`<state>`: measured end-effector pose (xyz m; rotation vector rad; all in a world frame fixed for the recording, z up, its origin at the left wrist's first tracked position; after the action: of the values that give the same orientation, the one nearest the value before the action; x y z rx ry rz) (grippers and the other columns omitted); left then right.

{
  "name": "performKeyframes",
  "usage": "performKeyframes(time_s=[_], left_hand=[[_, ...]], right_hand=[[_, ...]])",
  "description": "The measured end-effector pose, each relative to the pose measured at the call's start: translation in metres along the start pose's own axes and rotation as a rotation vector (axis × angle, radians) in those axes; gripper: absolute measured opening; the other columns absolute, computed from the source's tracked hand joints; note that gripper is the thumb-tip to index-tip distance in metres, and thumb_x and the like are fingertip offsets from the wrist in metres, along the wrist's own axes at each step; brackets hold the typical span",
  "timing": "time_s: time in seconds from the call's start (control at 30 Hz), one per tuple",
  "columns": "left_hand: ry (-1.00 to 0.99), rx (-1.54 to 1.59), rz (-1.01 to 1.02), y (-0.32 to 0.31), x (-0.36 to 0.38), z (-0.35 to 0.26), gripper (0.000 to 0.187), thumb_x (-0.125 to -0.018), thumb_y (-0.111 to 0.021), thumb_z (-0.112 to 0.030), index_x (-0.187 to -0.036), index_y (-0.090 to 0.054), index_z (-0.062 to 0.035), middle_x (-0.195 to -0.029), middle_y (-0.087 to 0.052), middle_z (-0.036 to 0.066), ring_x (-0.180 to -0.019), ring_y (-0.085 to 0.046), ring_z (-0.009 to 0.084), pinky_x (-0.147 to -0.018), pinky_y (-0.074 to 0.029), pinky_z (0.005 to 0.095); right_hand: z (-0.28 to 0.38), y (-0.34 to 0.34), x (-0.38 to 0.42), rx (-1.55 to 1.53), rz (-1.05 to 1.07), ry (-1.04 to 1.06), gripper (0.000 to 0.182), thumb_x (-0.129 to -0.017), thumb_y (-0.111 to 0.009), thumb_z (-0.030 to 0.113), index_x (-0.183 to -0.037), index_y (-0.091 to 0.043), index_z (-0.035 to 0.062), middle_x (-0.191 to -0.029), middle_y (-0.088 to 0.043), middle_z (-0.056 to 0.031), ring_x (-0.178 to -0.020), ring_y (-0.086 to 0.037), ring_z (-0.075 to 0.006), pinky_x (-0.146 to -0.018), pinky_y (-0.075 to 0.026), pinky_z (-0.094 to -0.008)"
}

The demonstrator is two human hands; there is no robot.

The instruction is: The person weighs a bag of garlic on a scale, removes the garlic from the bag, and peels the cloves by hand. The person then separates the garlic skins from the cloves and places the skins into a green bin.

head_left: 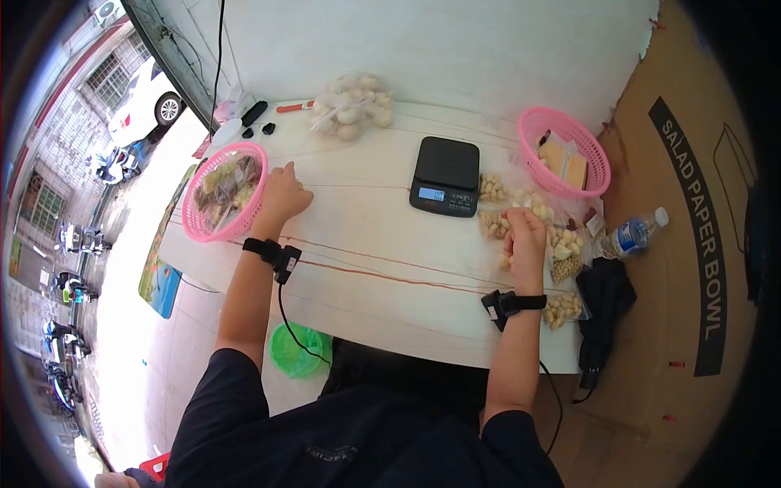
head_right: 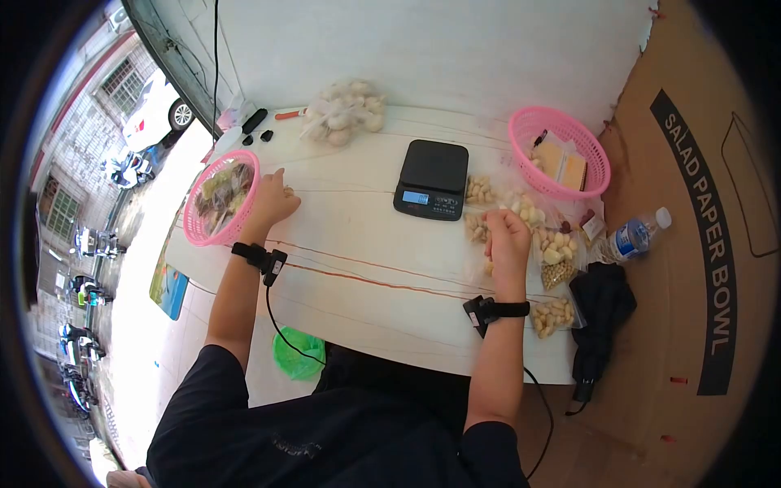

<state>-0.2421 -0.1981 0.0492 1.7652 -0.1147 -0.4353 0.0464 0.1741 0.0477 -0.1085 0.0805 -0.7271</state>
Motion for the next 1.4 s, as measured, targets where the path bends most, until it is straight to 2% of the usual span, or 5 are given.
performKeyframes(time_s=[0.3, 0.7, 0.87, 0.97, 1.4], left_hand=[[-0.154, 0.177, 0.273, -0.014, -0.004, 0.012, 0.059, -0.071, -0.064, -0.019, -0.127, -0.058, -0.0021, -0.122, -0.055, 0.028, -0.109, -0.057, 0.0407, -0.096, -0.048, 0.0411], [-0.385, 0.559, 0.341, 0.003, 0.057, -0.139, 0.046, -0.07, -0.075, -0.03, -0.104, -0.067, -0.0001, -0.1, -0.061, 0.02, -0.093, -0.061, 0.0324, -0.085, -0.051, 0.0378], [-0.544, 0.544, 0.314, -0.006, 0.075, -0.179, 0.045, -0.072, -0.077, -0.03, -0.104, -0.066, -0.0019, -0.099, -0.059, 0.015, -0.091, -0.06, 0.0288, -0.083, -0.05, 0.036], [-0.526, 0.474, 0.498, -0.015, 0.08, -0.187, 0.051, -0.07, -0.082, -0.033, -0.109, -0.065, -0.0037, -0.103, -0.059, 0.014, -0.096, -0.06, 0.0298, -0.084, -0.05, 0.0371], [-0.655, 0.795, 0.437, -0.02, 0.08, -0.166, 0.051, -0.069, -0.083, -0.021, -0.113, -0.063, -0.0029, -0.102, -0.06, 0.011, -0.088, -0.06, 0.023, -0.076, -0.051, 0.032]], right_hand=[[0.004, -0.003, 0.004, -0.016, 0.0, -0.05, 0.019, -0.093, -0.058, 0.018, -0.083, -0.067, 0.0033, -0.062, -0.054, 0.004, -0.043, -0.04, -0.0019, -0.04, -0.028, -0.0189], [0.01, -0.007, 0.007, 0.01, 0.02, -0.038, 0.019, -0.093, -0.059, 0.017, -0.083, -0.067, 0.0038, -0.063, -0.055, 0.0047, -0.046, -0.041, -0.0021, -0.042, -0.03, -0.0196], [0.01, -0.007, 0.008, 0.021, 0.026, -0.037, 0.018, -0.092, -0.059, 0.017, -0.083, -0.068, 0.0042, -0.066, -0.056, 0.0044, -0.047, -0.041, -0.0023, -0.042, -0.03, -0.0197], [0.009, -0.006, 0.008, 0.02, 0.042, -0.032, 0.017, -0.092, -0.059, 0.017, -0.085, -0.068, 0.0043, -0.066, -0.055, 0.005, -0.048, -0.042, -0.0022, -0.043, -0.03, -0.0196], [0.039, -0.071, 0.031, 0.3, 0.303, 0.097, 0.018, -0.09, -0.065, 0.017, -0.102, -0.065, 0.0038, -0.065, -0.052, 0.0049, -0.055, -0.047, -0.0042, -0.05, -0.039, -0.0229]])
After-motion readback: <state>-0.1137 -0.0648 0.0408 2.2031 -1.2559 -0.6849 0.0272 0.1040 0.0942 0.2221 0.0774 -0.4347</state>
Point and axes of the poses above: each hand's wrist, its own x-axis away from the middle knuckle, its own y-axis out of the back of the hand, z = x × y, the point moved 5 cm from there along -x, towards the middle knuckle
